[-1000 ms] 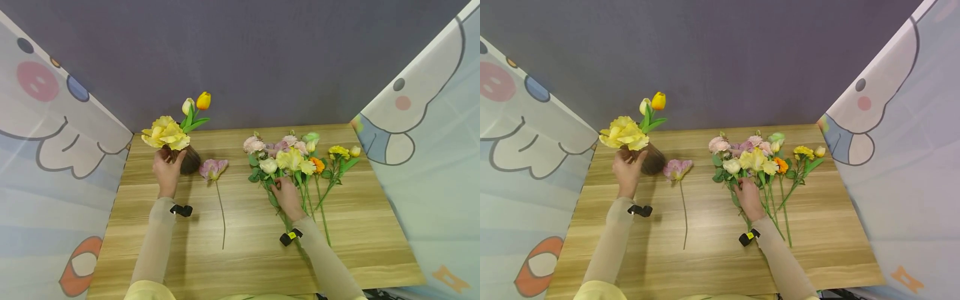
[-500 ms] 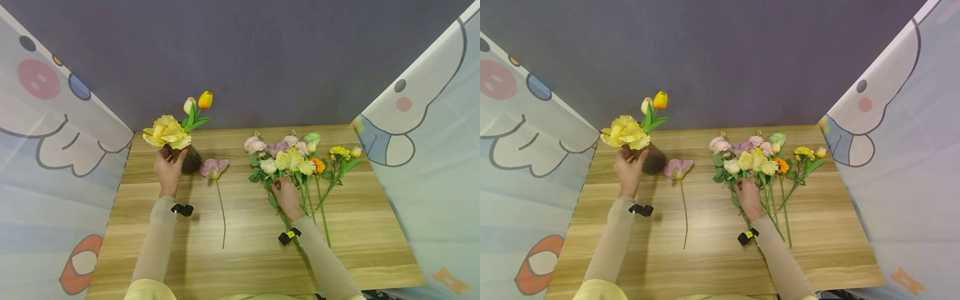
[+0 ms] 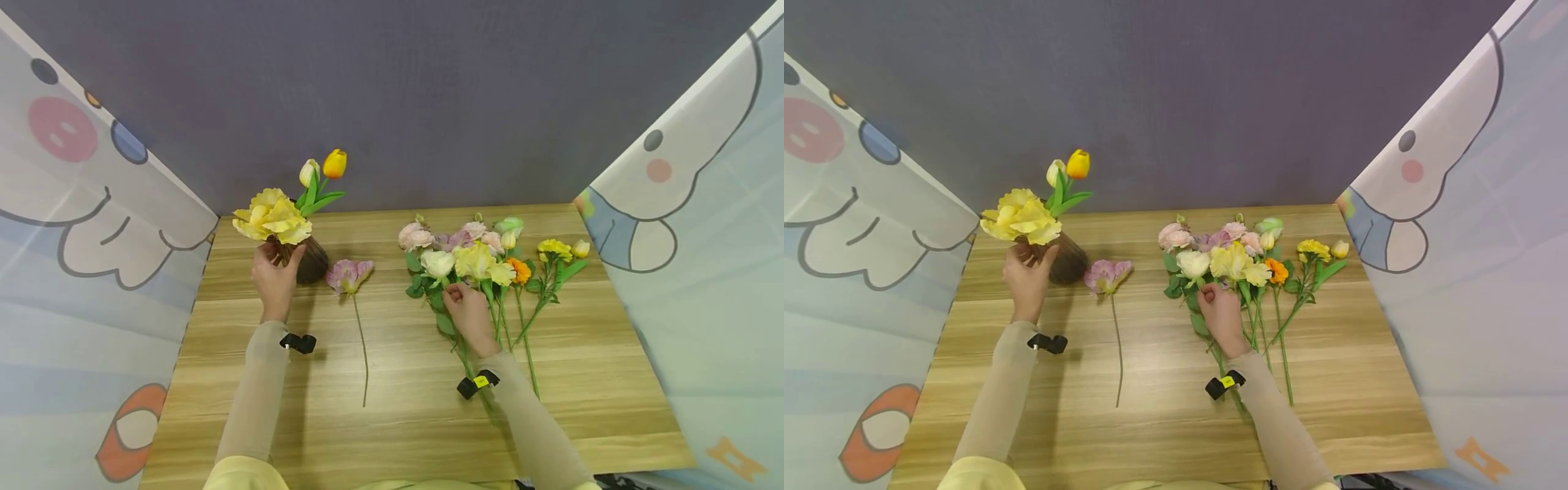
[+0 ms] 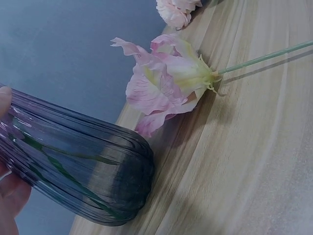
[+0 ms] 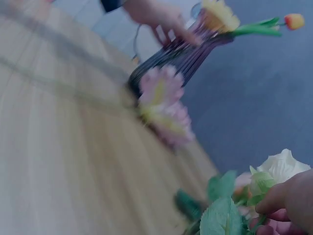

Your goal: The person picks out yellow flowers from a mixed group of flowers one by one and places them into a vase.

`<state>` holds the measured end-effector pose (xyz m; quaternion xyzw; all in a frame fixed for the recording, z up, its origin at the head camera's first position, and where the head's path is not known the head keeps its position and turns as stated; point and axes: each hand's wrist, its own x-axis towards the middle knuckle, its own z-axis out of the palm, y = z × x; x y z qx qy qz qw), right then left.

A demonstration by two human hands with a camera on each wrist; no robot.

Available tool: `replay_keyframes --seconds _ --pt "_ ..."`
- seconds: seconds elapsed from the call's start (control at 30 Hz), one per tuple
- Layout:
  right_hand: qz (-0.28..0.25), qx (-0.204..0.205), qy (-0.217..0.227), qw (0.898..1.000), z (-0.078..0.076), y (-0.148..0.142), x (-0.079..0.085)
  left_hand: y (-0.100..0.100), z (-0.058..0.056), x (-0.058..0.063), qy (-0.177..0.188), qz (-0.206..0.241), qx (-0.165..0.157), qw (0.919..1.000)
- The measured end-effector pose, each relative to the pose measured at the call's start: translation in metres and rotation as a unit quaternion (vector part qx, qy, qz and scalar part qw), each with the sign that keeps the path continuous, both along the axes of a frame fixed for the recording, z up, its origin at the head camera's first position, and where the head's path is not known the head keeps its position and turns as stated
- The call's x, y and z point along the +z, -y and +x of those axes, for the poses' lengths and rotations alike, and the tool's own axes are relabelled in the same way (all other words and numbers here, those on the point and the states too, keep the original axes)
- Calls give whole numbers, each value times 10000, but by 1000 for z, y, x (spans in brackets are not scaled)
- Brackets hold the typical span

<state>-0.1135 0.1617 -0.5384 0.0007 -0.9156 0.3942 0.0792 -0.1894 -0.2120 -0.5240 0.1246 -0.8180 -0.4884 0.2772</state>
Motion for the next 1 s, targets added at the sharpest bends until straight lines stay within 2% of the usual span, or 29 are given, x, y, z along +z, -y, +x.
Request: replay_keyframes --seconds 0.1,0.23,0.53,0.67,0.77,0.83,1.0 --pt "-271 65 -129 9995 -1 2 13 1 1 0 15 12 1 10000" --pt "-625 114 -66 9980 -3 5 27 2 1 0 -4 31 -15 10000" --pt "-971 74 -4 9952 -5 12 40 1 0 0 -30 -84 7 10000" --pt "-1277 114 -410 9909 -8 13 46 1 0 -1 -19 -65 0 10000" --pt "-1703 164 -815 9819 -13 15 54 1 0 -1 -24 -80 6 10000" --pt "-2092 207 -1035 9722 -16 16 59 1 0 -1 -41 -99 13 9999" --pt "-3152 239 -1351 9391 -23 22 74 1 0 -1 -76 -117 11 9999"
